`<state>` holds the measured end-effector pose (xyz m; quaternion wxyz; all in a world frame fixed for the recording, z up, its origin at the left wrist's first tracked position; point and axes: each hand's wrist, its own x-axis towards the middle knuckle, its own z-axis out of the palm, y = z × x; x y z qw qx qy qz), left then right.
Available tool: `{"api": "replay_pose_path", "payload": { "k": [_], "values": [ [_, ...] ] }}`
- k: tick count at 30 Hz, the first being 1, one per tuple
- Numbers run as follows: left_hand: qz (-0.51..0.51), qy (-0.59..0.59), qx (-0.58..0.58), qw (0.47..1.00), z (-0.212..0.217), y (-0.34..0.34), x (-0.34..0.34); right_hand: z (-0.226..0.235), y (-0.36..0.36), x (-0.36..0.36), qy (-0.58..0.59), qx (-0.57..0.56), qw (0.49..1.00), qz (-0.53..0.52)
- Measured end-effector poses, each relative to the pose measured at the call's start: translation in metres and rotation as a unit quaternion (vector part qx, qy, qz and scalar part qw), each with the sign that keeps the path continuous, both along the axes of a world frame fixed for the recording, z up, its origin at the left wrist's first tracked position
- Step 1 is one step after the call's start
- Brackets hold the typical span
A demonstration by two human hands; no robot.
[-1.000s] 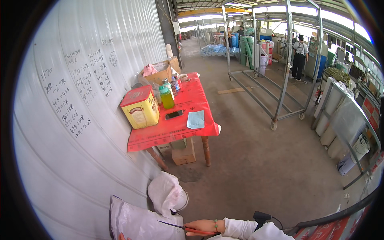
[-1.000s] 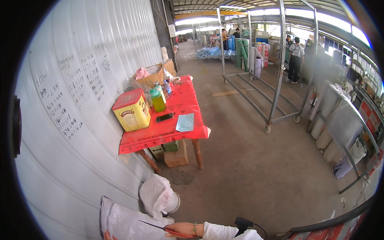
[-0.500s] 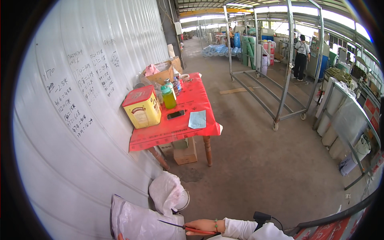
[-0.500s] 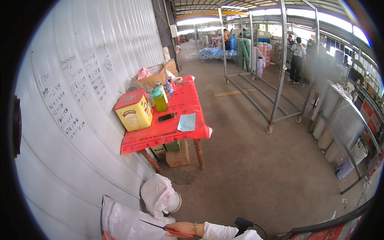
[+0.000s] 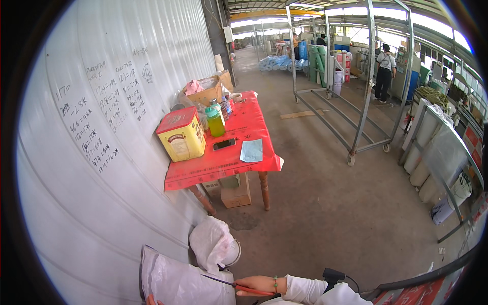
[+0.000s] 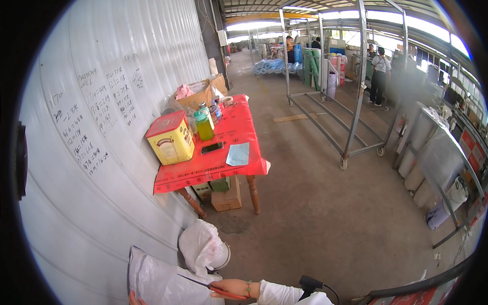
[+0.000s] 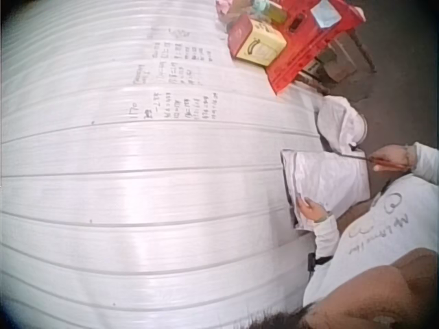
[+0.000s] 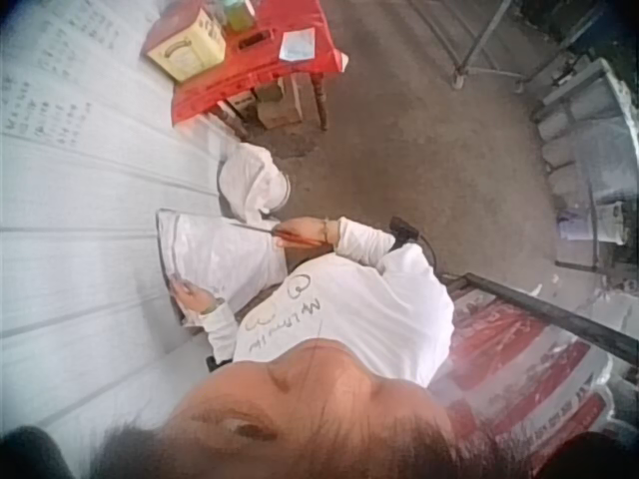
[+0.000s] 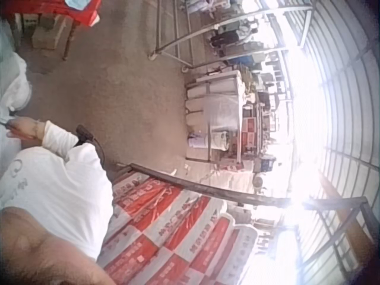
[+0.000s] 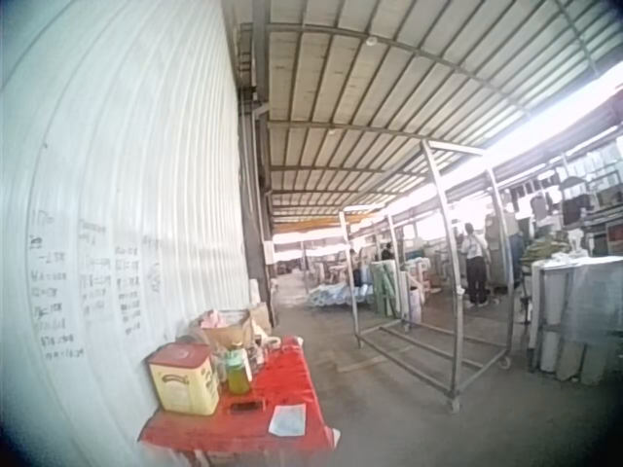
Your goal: Opening bags of raw material and using scissors to trim the edges and straps of large green rolls in a manufacturing facility.
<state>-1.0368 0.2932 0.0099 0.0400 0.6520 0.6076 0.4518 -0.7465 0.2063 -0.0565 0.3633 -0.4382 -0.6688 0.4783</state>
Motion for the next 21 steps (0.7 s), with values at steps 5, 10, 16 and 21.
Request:
{"api": "replay_pose_path", "payload": {
  "k": [5, 10, 16, 21],
  "values": [
    [0.005, -0.003, -0.029, 1.0, 0.01, -0.004, 0.004, -0.005, 0.0, -0.001, -0.001, 0.008, 1.0, -0.013],
    [0.016, -0.006, -0.039, 0.999, 0.013, -0.007, 0.003, -0.005, 0.002, -0.002, -0.001, 0.016, 1.0, -0.006],
    [0.024, 0.006, 0.024, 0.999, -0.008, 0.002, -0.017, 0.0, 0.004, -0.004, 0.014, 0.018, 1.0, -0.008],
    [0.045, 0.047, 0.062, 0.996, -0.014, 0.003, -0.021, -0.003, 0.005, -0.004, 0.018, 0.015, 1.0, -0.006]
  ]
}}
